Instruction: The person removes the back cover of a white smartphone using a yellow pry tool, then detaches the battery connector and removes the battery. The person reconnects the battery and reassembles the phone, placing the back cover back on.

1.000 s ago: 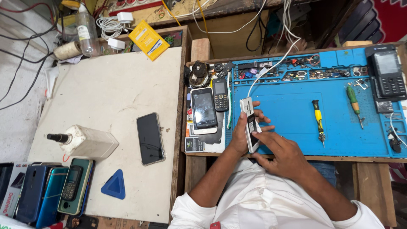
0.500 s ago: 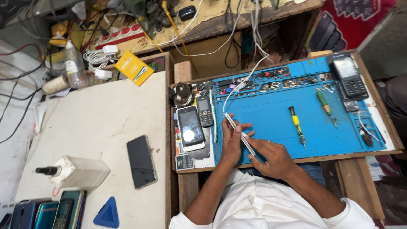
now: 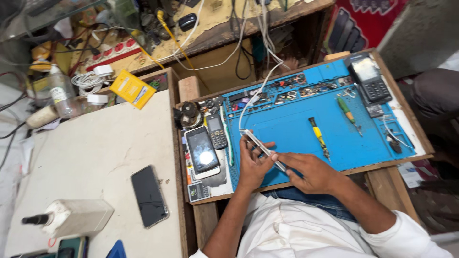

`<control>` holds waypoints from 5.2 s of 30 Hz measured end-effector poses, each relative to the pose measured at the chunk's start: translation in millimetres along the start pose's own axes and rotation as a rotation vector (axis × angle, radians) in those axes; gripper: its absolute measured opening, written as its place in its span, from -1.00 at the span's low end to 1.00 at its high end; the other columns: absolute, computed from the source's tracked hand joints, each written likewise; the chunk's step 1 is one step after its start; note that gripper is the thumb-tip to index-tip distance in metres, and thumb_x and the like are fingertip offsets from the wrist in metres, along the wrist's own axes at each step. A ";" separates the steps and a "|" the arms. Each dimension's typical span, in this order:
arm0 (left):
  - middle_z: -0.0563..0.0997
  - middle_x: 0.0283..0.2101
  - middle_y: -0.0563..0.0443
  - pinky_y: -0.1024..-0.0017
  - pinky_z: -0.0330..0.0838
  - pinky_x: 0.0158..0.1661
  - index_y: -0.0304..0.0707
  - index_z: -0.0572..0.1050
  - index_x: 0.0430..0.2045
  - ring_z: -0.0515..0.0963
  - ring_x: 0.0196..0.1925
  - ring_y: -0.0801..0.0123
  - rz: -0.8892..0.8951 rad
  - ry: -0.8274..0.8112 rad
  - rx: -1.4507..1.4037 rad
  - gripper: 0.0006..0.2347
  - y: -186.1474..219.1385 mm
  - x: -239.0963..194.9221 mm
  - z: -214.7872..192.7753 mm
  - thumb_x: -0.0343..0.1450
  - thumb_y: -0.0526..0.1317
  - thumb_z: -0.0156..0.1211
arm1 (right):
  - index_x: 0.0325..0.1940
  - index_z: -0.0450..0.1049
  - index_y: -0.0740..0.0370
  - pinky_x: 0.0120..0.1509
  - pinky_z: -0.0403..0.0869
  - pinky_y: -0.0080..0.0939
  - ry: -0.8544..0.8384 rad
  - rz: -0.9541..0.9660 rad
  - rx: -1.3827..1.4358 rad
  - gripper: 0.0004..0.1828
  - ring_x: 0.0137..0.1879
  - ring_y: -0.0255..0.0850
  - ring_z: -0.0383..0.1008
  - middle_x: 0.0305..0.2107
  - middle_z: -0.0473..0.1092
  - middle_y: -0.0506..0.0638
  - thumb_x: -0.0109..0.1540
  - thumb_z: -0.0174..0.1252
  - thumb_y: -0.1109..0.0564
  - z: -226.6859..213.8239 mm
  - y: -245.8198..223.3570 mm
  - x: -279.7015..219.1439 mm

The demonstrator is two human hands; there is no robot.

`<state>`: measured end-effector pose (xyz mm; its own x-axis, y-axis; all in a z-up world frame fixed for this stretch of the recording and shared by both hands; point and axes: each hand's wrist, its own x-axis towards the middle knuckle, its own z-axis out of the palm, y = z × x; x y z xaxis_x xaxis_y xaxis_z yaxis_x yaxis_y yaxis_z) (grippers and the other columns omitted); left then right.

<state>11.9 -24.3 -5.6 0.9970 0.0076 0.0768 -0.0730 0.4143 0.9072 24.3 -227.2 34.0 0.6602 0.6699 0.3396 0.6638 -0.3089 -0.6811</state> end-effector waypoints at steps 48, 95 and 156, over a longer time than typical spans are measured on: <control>0.26 0.09 -0.07 0.22 0.56 0.17 -0.10 -0.28 0.49 0.52 0.18 0.18 0.002 -0.064 0.063 -0.12 4.2 1.7 -10.4 0.41 -0.43 0.34 | 0.16 0.56 0.26 -0.24 0.53 -0.19 0.168 0.109 0.122 -0.46 -0.37 -0.10 0.59 -0.40 0.56 0.12 0.06 0.19 0.29 8.7 1.4 15.2; 0.43 0.13 -0.23 0.18 0.50 0.25 -0.14 -0.46 0.44 0.55 0.17 0.18 0.060 -0.096 0.153 0.05 -8.9 0.5 -14.6 0.32 -0.41 0.44 | -0.03 0.56 0.39 -0.03 0.62 -0.23 0.291 0.116 0.029 -0.70 -0.15 -0.15 0.67 -0.25 0.58 0.15 0.15 0.24 0.31 17.1 -12.0 45.5; 0.32 0.28 -0.23 0.14 0.34 0.39 -0.22 -0.33 0.42 0.37 0.40 0.11 0.130 -0.109 0.241 0.03 13.3 -5.1 -3.5 0.25 -0.28 0.51 | 0.22 0.51 0.25 0.16 0.59 -0.26 0.108 0.208 0.550 -0.50 0.07 -0.28 0.52 0.01 0.47 0.03 0.18 0.13 0.38 -6.0 -9.7 92.0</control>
<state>6.0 -15.6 4.7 0.9713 -0.0564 0.2309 -0.2168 0.1879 0.9580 80.7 -166.7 75.7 0.8078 0.5517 0.2077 0.2567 -0.0121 -0.9664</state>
